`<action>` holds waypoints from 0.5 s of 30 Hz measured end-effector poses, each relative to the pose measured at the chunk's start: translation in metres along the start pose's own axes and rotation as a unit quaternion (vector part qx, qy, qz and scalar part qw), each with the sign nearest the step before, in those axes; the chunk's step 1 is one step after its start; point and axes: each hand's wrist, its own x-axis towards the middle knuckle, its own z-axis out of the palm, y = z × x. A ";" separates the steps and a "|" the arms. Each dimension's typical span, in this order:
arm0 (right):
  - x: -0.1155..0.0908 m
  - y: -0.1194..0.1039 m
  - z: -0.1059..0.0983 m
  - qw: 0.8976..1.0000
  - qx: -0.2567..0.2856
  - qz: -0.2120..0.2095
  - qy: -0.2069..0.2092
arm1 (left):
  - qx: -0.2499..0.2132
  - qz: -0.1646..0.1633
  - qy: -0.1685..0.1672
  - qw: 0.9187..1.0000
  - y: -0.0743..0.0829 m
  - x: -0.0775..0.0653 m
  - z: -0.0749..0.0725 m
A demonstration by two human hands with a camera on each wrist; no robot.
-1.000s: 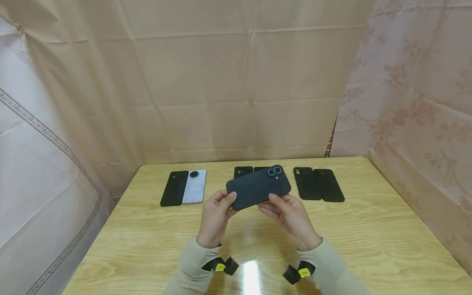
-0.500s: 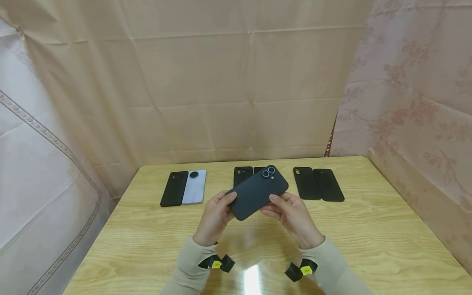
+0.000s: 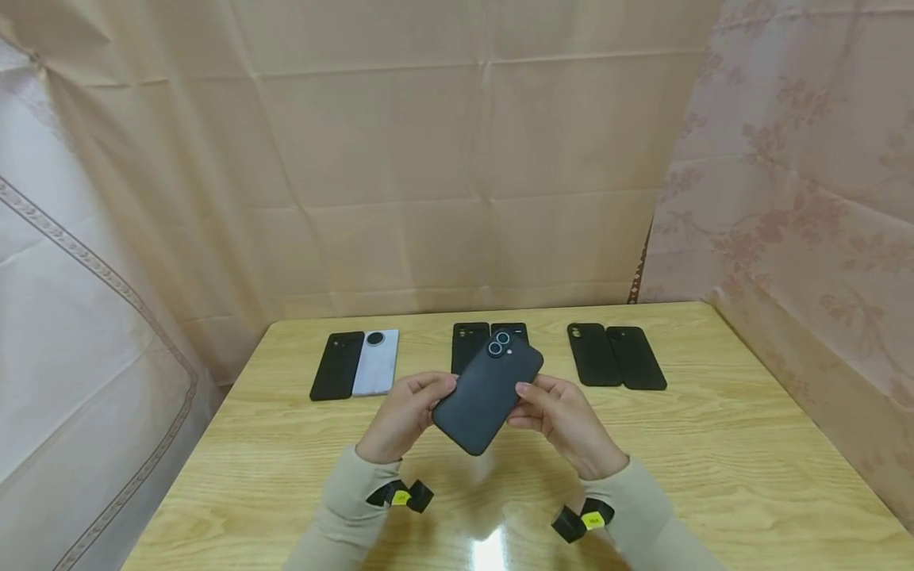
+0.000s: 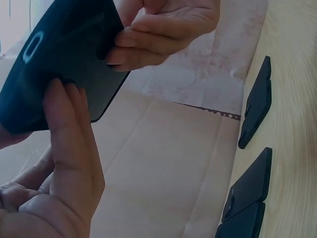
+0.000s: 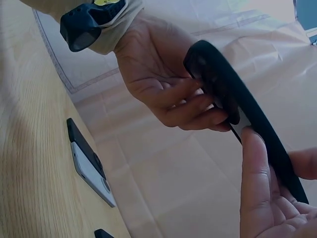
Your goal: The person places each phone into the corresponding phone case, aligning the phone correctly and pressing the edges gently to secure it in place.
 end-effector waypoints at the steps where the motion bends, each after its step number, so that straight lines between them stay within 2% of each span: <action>1: 0.000 0.000 0.000 1.000 -0.002 0.003 0.001 | 0.004 -0.004 0.000 1.000 0.000 0.000 0.000; 6: 0.001 -0.002 -0.001 1.000 -0.010 0.017 0.012 | 0.011 -0.014 -0.001 1.000 -0.001 -0.001 0.004; 10: -0.001 -0.004 -0.002 0.999 -0.011 0.024 0.024 | -0.003 -0.009 -0.001 1.000 -0.003 -0.003 0.009; 15: -0.002 -0.006 -0.004 0.999 -0.009 0.022 0.027 | -0.010 -0.006 0.019 1.000 -0.007 -0.004 0.016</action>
